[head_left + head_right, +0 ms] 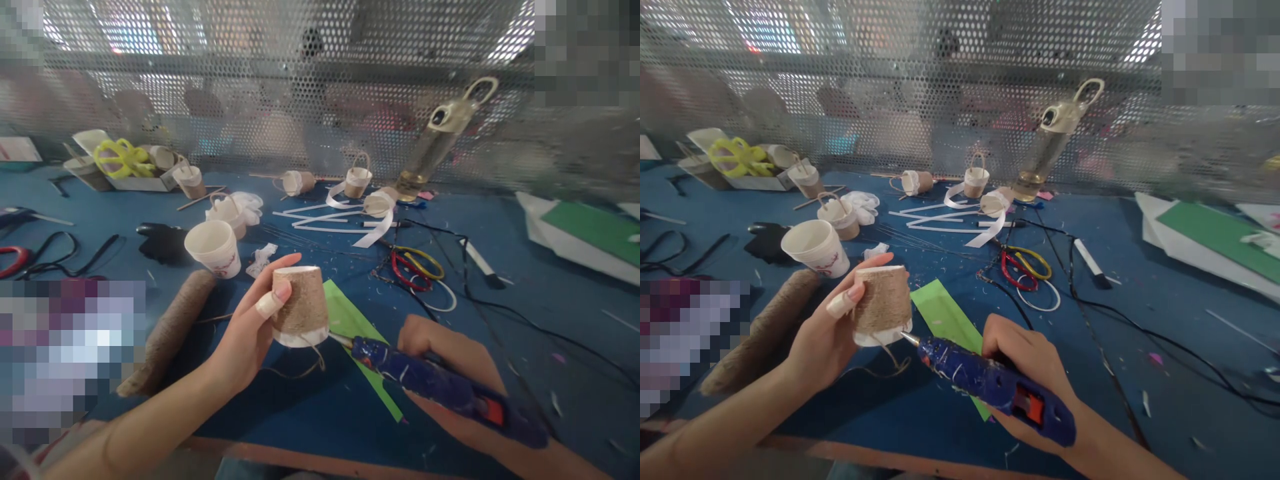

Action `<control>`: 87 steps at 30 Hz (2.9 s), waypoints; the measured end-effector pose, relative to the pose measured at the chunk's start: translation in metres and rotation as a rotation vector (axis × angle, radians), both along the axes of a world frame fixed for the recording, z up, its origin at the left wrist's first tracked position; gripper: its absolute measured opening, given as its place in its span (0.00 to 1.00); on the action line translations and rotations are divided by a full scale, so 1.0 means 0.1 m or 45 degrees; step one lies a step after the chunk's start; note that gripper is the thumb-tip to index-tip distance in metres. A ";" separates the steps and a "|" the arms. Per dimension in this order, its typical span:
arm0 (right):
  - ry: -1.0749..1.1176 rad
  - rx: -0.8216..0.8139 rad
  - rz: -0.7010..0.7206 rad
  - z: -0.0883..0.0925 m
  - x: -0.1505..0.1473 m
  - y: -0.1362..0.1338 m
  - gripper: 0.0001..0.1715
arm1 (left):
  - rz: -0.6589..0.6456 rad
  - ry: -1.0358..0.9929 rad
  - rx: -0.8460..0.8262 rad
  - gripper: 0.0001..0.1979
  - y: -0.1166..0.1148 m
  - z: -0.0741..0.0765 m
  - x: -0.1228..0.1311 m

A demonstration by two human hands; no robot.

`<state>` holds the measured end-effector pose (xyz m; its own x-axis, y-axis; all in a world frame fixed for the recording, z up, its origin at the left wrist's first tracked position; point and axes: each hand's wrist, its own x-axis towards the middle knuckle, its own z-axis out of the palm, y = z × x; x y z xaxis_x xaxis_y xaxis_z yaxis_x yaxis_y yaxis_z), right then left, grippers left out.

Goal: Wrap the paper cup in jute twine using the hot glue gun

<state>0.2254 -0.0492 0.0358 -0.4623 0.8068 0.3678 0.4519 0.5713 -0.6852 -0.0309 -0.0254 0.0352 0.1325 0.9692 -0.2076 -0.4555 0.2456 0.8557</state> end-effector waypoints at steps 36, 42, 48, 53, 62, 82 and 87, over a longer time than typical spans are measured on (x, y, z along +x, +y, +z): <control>-0.264 0.451 -0.228 -0.25 -0.01 -0.06 0.19 | -0.036 0.242 0.217 0.18 -0.01 -0.11 0.01; -0.410 0.471 -0.198 -0.24 0.01 -0.06 0.15 | -0.057 0.259 0.262 0.20 -0.02 -0.12 0.02; -0.429 0.424 -0.201 -0.23 0.03 -0.07 0.15 | -0.057 0.267 0.255 0.18 -0.02 -0.12 0.00; -0.380 0.373 -0.226 -0.19 0.04 -0.07 0.16 | -0.045 0.245 0.254 0.18 -0.01 -0.12 -0.01; -0.420 0.377 -0.091 -0.11 0.10 -0.02 0.12 | -0.019 0.161 0.174 0.18 0.00 -0.07 0.01; -0.549 0.166 -0.187 -0.24 0.05 0.14 0.22 | 0.002 0.065 0.088 0.21 0.02 -0.02 -0.02; -0.555 0.072 0.093 -0.24 -0.01 0.21 0.52 | 0.023 0.095 0.099 0.22 0.02 -0.01 0.00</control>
<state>0.2246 -0.0283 0.0119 -0.6391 0.7505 0.1682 0.6487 0.6434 -0.4065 -0.0307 -0.0231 0.0340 0.1019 0.9849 -0.1401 -0.3938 0.1693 0.9035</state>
